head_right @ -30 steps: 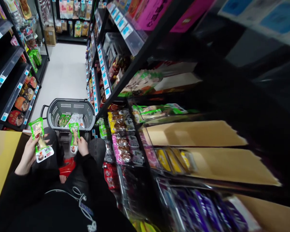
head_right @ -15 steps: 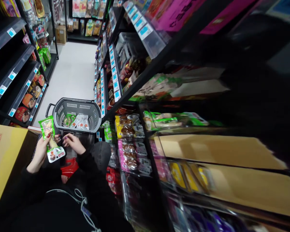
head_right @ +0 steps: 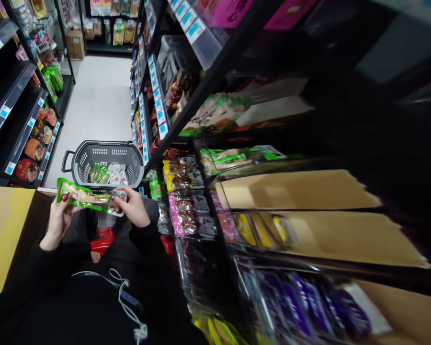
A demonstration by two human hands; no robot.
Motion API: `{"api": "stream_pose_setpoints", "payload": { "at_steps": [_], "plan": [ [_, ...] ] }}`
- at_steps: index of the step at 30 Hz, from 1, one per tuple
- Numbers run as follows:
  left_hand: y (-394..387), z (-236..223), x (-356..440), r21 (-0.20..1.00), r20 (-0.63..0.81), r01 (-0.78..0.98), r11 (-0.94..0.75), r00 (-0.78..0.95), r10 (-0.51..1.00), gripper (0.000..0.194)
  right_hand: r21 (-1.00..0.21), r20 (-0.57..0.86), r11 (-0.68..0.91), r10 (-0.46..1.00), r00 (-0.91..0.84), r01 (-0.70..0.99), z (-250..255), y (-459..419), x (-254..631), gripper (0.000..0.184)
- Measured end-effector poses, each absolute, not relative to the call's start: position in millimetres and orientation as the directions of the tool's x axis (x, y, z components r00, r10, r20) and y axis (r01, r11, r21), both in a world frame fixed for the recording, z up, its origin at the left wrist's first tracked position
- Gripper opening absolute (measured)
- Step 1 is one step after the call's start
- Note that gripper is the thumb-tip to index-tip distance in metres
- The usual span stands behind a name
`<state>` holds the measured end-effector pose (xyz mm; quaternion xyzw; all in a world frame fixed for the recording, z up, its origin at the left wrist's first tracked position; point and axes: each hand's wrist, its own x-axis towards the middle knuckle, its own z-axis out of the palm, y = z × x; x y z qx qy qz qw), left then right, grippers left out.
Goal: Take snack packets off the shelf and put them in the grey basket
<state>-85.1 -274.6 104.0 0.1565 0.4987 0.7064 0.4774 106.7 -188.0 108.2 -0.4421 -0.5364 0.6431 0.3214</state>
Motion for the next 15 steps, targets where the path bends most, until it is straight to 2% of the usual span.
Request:
{"api": "stream_pose_setpoints", "payload": {
  "at_steps": [4,8,12,15],
  "plan": [
    [-284,106,-96,0.953,-0.205,-0.294,0.074,-0.444,0.872,0.031,-0.985,-0.168,-0.134,0.907,-0.386,0.113,129,-163,125,0.034],
    [-293,109,-90,0.966,-0.247,-0.157,0.205,-0.328,0.912,0.034,-0.992,-0.04,0.007,0.934,-0.355,0.129,141,-141,127,0.029],
    [-303,106,-75,0.929,-0.358,-0.144,0.342,-0.112,0.927,0.036,-0.973,-0.003,0.074,0.943,-0.333,0.217,150,-124,118,0.028],
    [-307,106,-63,0.878,-0.442,-0.208,0.431,-0.008,0.897,0.037,-0.948,0.005,0.119,0.933,-0.359,0.296,156,-117,107,0.026]
  ]
}}
